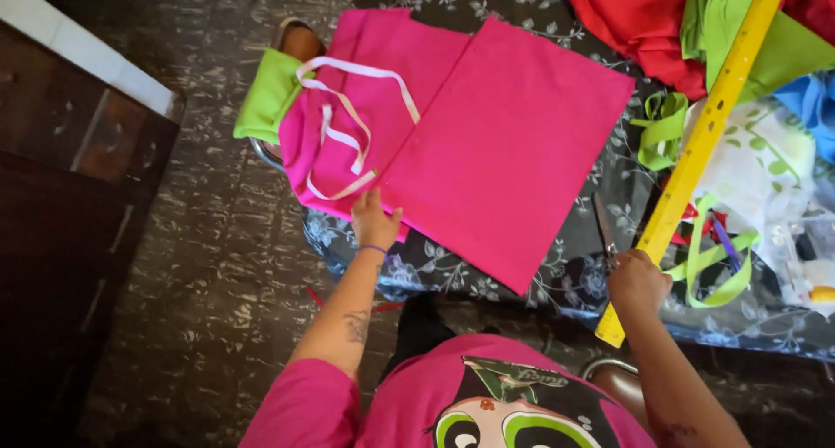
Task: Cutting pink fabric with scissors, folding it, and then sorting through a pile of various colored fabric pieces on a table.
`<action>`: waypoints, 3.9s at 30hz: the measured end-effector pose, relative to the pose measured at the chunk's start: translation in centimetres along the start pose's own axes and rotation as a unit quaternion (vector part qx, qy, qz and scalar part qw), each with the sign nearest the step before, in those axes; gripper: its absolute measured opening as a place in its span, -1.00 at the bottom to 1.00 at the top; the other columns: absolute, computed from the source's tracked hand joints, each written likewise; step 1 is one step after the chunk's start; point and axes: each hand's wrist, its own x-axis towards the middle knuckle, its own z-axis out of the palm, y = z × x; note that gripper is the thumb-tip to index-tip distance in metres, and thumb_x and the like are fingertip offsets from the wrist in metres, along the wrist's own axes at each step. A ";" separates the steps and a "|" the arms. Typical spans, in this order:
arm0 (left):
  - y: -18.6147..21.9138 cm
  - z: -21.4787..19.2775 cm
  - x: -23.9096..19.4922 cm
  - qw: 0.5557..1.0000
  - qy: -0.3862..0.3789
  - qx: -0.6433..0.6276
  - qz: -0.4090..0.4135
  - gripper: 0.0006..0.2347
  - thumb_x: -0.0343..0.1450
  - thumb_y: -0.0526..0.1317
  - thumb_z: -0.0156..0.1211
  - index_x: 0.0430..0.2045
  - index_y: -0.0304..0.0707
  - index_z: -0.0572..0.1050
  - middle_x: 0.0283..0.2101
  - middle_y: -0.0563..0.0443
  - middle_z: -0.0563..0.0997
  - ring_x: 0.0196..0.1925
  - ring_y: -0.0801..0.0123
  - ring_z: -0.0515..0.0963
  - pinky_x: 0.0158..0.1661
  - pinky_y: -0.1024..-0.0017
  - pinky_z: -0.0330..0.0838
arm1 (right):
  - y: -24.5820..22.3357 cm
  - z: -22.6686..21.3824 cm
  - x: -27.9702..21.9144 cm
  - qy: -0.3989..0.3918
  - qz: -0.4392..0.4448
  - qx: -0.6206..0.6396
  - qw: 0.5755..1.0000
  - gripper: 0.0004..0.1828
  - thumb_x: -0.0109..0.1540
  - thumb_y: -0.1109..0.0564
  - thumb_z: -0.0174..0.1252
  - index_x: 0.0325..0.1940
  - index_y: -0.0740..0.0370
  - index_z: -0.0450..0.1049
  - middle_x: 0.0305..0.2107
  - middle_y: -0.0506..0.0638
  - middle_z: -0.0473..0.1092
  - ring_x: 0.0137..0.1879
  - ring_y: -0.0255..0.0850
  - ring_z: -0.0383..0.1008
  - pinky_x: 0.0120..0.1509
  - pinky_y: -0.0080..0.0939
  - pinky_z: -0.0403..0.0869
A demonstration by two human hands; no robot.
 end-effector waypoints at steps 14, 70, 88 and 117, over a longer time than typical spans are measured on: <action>-3.4 0.2 6.2 0.991 -0.123 -0.052 0.031 -0.75 0.40 0.06 0.44 -0.13 0.09 0.73 -0.17 0.11 0.78 0.04 0.19 0.73 0.10 0.18 0.56 | -17.1 -4.2 -5.5 -0.176 0.124 0.264 0.940 -0.58 0.19 -0.35 0.35 -0.04 -0.12 0.71 -0.18 -0.20 0.72 0.07 -0.04 0.71 0.20 0.02 0.60; 18.2 0.9 -1.4 0.855 -0.399 -0.169 0.285 -0.79 0.36 -0.08 0.44 -0.21 -0.05 0.62 -0.34 -0.05 0.76 -0.21 -0.02 0.78 -0.13 0.04 0.62 | -20.9 -7.0 -6.0 -0.090 0.369 0.818 0.433 -0.81 0.20 0.33 0.45 -0.14 0.42 0.62 -0.37 0.17 0.51 -0.32 -0.10 0.50 -0.16 -0.04 0.63; 19.2 0.0 -2.4 0.777 -0.501 -0.281 0.257 -0.84 0.26 -0.16 0.56 -0.41 -0.10 0.68 -0.35 -0.02 0.75 -0.22 0.14 0.73 -0.17 0.29 0.58 | -20.3 -11.4 -5.0 -0.068 0.180 0.868 0.457 -0.77 0.22 0.37 0.41 -0.03 0.37 0.66 -0.42 0.08 0.56 -0.35 -0.26 0.54 -0.15 -0.19 0.57; 22.0 -22.0 13.8 0.838 -0.189 0.018 0.512 -0.76 0.30 -0.38 0.15 -0.26 0.00 0.65 -0.33 -0.05 0.72 -0.17 -0.05 0.77 -0.14 0.08 0.64 | -15.5 -32.1 -1.4 0.104 -0.010 0.117 0.988 -0.44 0.14 0.23 0.23 0.22 -0.14 0.60 -0.12 -0.03 0.56 -0.08 0.04 0.71 -0.09 -0.01 0.66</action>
